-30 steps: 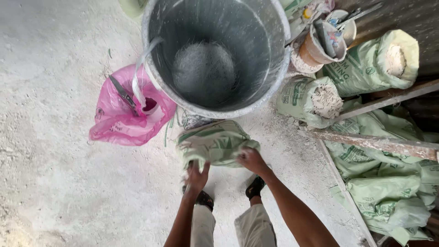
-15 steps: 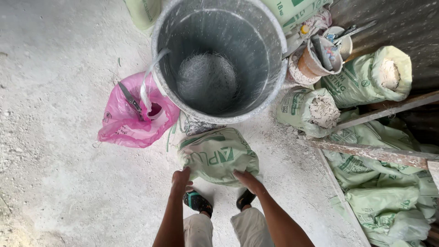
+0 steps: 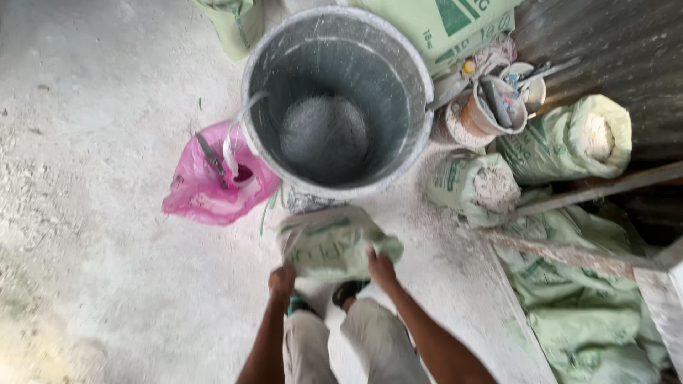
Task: The person brushes a decorative molding, then collects water in a bucket using a pink cup from a tap. They place the bucket on a workbench, open a bag of gypsum casting powder, and scoop the powder into the bucket of water. The clip ends while the person is still scooping powder.
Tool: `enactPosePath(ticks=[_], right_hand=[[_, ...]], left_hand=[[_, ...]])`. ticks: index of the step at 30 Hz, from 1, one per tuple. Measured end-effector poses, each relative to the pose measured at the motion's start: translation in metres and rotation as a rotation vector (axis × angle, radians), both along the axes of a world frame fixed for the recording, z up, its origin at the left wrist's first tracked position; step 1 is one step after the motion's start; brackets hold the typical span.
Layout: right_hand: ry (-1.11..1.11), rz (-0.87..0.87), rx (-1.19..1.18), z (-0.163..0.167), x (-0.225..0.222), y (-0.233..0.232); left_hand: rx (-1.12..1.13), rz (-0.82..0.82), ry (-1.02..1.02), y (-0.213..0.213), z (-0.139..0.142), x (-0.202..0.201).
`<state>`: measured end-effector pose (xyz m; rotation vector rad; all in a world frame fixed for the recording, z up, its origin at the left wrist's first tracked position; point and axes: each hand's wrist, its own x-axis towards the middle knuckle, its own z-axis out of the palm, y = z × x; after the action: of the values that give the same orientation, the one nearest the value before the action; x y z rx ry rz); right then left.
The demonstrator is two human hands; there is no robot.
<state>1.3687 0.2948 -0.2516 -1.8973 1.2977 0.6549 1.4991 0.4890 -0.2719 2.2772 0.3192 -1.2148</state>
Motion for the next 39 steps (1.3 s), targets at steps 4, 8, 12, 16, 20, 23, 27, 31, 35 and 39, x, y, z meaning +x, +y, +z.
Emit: enactPosePath(ticks=[4,8,12,16,20,23,27,31,35,39], right_hand=[[-0.263,0.01,-0.189,0.03,0.003,-0.035],[-0.314,0.047,-0.26,0.045,0.007,-0.046],[-0.317,-0.018,-0.225,0.02,0.035,-0.035],[-0.263,0.102,-0.131,0.01,0.055,-0.027],[-0.376,0.054,0.022,0.015,0.038,-0.034],[-0.548,0.064,-0.078,0.014,0.011,-0.027],[-0.629,0.265,-0.622,-0.016,-0.018,0.006],[-0.47,0.101,-0.807,-0.063,-0.023,0.04],[-0.42,-0.174,-0.737,-0.092,-0.032,0.053],[-0.505,-0.255,-0.711,-0.094,-0.055,0.06]], left_hand=[[-0.066,-0.023,-0.054,-0.004,0.026,-0.008],[-0.099,-0.031,-0.102,-0.004,0.034,-0.008],[-0.101,-0.014,-0.186,-0.012,0.017,0.025],[-0.029,-0.072,-0.142,-0.017,0.013,0.046],[0.008,-0.26,-0.16,-0.017,0.031,0.064],[-0.354,-0.26,-0.8,-0.013,0.024,0.117],[-0.502,0.013,-0.729,-0.006,-0.038,0.248],[-0.182,-0.322,-0.504,-0.014,-0.116,0.329],[-0.054,-0.47,-0.226,-0.019,-0.162,0.33],[-0.025,-0.517,-0.248,-0.015,-0.155,0.302]])
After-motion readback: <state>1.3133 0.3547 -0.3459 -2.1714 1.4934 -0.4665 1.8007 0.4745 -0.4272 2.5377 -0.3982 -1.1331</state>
